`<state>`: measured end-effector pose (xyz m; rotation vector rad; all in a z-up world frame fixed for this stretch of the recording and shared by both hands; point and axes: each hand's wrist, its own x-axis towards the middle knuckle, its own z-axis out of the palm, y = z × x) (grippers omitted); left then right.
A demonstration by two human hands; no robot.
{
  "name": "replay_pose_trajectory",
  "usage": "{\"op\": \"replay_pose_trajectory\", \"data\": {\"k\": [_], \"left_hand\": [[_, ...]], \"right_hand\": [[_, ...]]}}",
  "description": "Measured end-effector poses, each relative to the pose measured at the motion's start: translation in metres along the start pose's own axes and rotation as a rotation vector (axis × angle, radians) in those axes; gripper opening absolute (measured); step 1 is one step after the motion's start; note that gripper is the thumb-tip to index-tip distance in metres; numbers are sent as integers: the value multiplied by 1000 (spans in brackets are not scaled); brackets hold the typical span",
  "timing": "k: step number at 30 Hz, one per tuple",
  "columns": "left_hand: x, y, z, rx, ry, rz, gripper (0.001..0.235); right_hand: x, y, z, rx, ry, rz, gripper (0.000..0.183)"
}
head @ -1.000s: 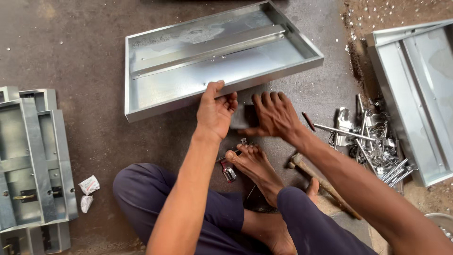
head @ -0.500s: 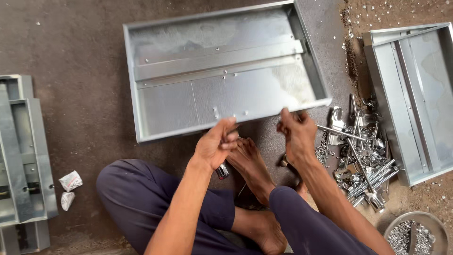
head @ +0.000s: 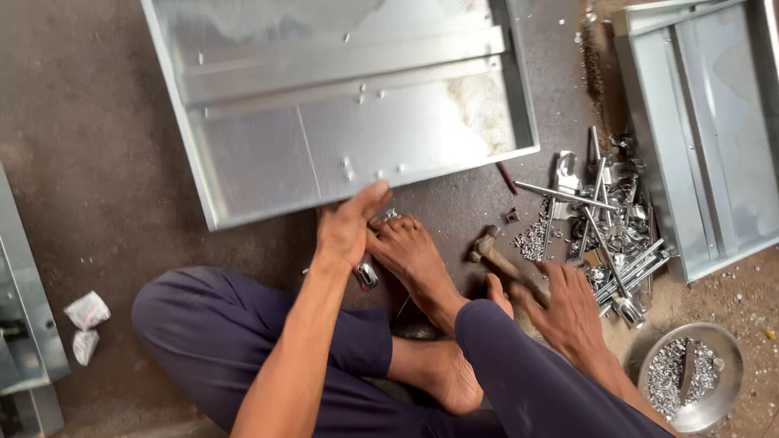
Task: The person assembles metal components by positioning a latch and handle mechanism onto a metal panel, using a hammer to secure pins and aligning parts by hand while sitting on the floor.
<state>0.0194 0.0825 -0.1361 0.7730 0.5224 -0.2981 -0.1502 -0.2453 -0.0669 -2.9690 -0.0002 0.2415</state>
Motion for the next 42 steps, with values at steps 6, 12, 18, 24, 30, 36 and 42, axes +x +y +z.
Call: {"op": "replay_pose_trajectory", "data": {"k": [6,12,18,24,30,36,42], "left_hand": [[-2,6,2,3,32,-13,57],[-5,7,8,-48,29,141,61],[-5,9,13,13,46,261,66],[-2,-1,10,46,30,215,62],[5,-3,3,55,-11,331,56],[6,11,15,69,-1,351,62],[-4,9,16,31,17,341,56]], "right_hand": [[-41,16,-1,100,-275,413,41],[8,-54,-45,825,-177,206,41],[54,-80,-24,753,-182,93,37],[81,-70,-12,648,-162,-35,48],[64,-60,11,1510,381,-469,42],[57,-17,21,1286,-121,125,25],[62,-59,-12,639,-332,237,51]]}}
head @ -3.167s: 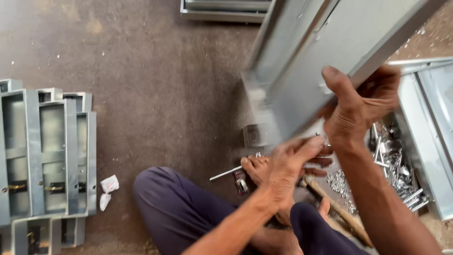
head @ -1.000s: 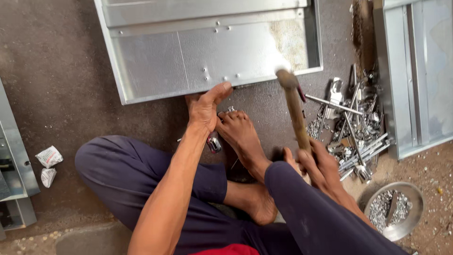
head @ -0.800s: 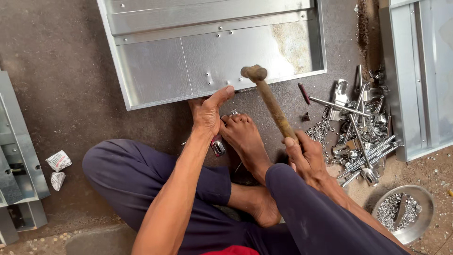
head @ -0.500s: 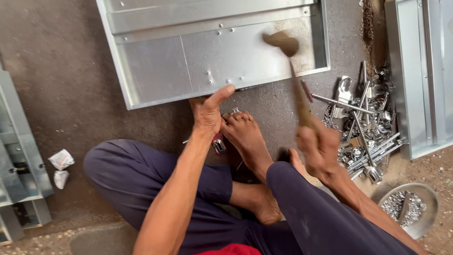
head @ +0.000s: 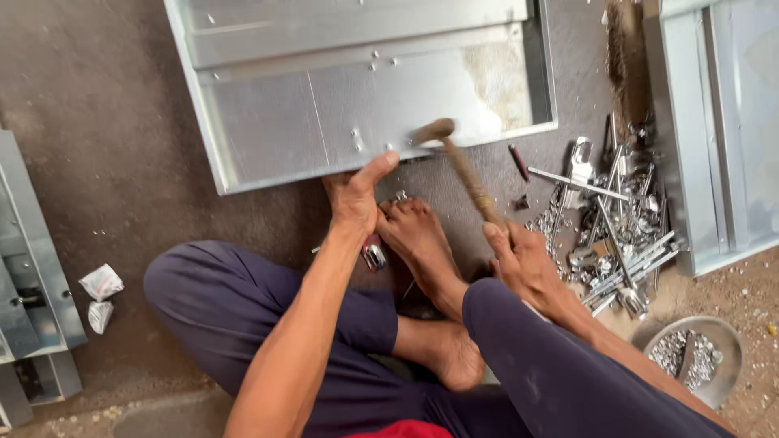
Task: The person assembles metal components by positioning a latch and handle mechanism onto a metal panel, using a hammer to secure pins and aligning parts by hand while sitting on the floor.
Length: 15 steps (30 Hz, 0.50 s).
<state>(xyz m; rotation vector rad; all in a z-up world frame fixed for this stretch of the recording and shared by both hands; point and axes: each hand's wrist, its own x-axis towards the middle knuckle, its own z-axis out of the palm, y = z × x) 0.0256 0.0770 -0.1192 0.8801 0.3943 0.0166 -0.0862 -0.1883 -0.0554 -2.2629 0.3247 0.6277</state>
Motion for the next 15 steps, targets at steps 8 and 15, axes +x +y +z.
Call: {"op": "replay_pose_trajectory", "data": {"k": [8,15], "left_hand": [[-2,30,4,-102,-22,-384,39],[5,4,49,-41,-83,-461,41]], "right_hand": [[81,-67,-59,-55,481,-462,36],[137,-42,-42,107,526,-643,42]]}}
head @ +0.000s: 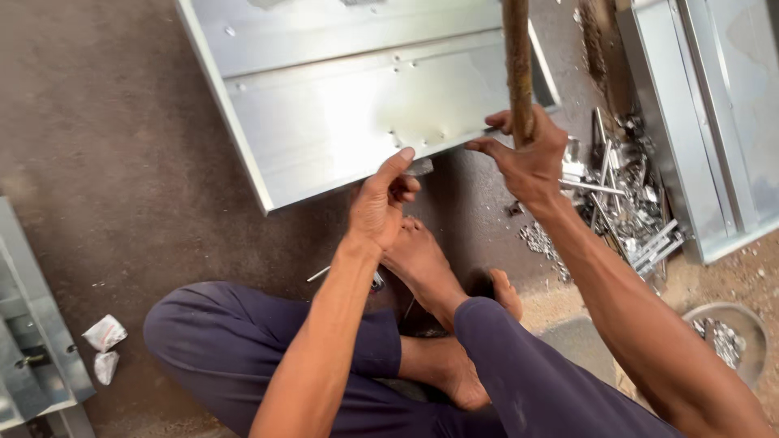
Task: The person assembles metal components by positioning a latch and handle mechanism onto a metal panel, using a hammer to secure pins and aligning parts by hand while sitting on the floor.
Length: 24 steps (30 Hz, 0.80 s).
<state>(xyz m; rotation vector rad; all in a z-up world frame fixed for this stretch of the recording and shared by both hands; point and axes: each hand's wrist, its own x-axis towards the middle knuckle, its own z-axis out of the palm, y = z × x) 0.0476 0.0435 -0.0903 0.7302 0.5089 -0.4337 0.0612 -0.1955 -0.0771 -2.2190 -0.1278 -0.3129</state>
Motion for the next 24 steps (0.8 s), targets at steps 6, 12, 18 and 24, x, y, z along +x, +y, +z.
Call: {"op": "replay_pose_trajectory", "data": {"k": [6,12,18,24], "left_hand": [[-5,8,-9,425,91,345,50],[10,-5,-24,285,97,363,64],[13,-18,-37,197,81,335,62],[9,-13,-28,266,105,404,65]], "right_hand": [[-44,13,-23,-125,-103,306,37],[-125,-42,-40,61,-284,406,46],[-129,-37,-28,-16,-350,490,47],[-129,-33,-52,206,-167,240,43]]}}
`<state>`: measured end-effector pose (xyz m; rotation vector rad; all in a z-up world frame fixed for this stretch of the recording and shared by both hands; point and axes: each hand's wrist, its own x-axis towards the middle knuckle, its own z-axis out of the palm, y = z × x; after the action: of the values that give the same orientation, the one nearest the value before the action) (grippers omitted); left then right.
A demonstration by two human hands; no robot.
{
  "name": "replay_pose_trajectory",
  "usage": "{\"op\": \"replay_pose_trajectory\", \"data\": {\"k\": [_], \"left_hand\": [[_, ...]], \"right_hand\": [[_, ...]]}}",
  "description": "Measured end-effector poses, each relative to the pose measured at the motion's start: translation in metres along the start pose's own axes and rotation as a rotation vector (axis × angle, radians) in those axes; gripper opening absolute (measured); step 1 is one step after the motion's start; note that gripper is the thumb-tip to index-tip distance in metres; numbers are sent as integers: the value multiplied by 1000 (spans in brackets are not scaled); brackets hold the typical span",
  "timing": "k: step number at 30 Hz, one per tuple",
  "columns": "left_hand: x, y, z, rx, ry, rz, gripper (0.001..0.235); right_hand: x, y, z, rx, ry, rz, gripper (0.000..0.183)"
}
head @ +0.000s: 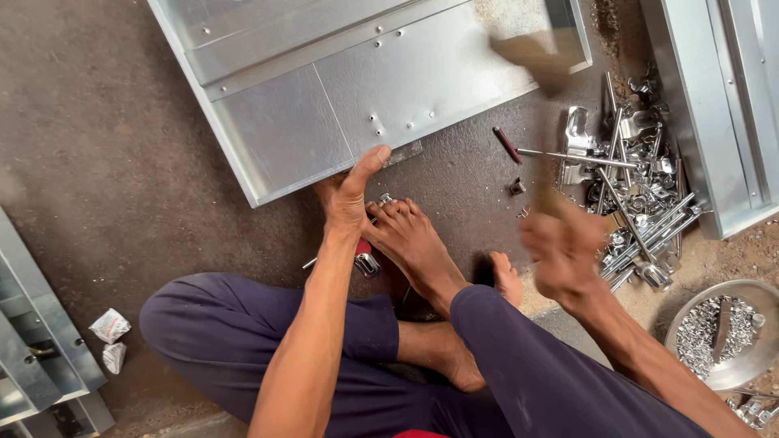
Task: The person assembles metal components by positioning a latch and handle mechanism onto a metal panel, using a hammer to secure pins and aligning parts by hand while sitting on the floor.
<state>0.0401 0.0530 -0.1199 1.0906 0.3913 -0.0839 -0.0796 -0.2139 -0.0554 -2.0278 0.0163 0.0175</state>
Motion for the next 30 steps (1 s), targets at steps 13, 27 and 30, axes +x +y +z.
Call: {"op": "replay_pose_trajectory", "data": {"k": [13,27,30], "left_hand": [[1,-13,-4,45,64,-56,64],[-64,-55,101,668,-589,289,23],[-36,-85,132,1123,-830,662,31]], "right_hand": [[1,13,25,-223,-111,274,41],[-86,86,-32,-630,-59,190,29],[-50,85,-35,-617,141,52,24]]}}
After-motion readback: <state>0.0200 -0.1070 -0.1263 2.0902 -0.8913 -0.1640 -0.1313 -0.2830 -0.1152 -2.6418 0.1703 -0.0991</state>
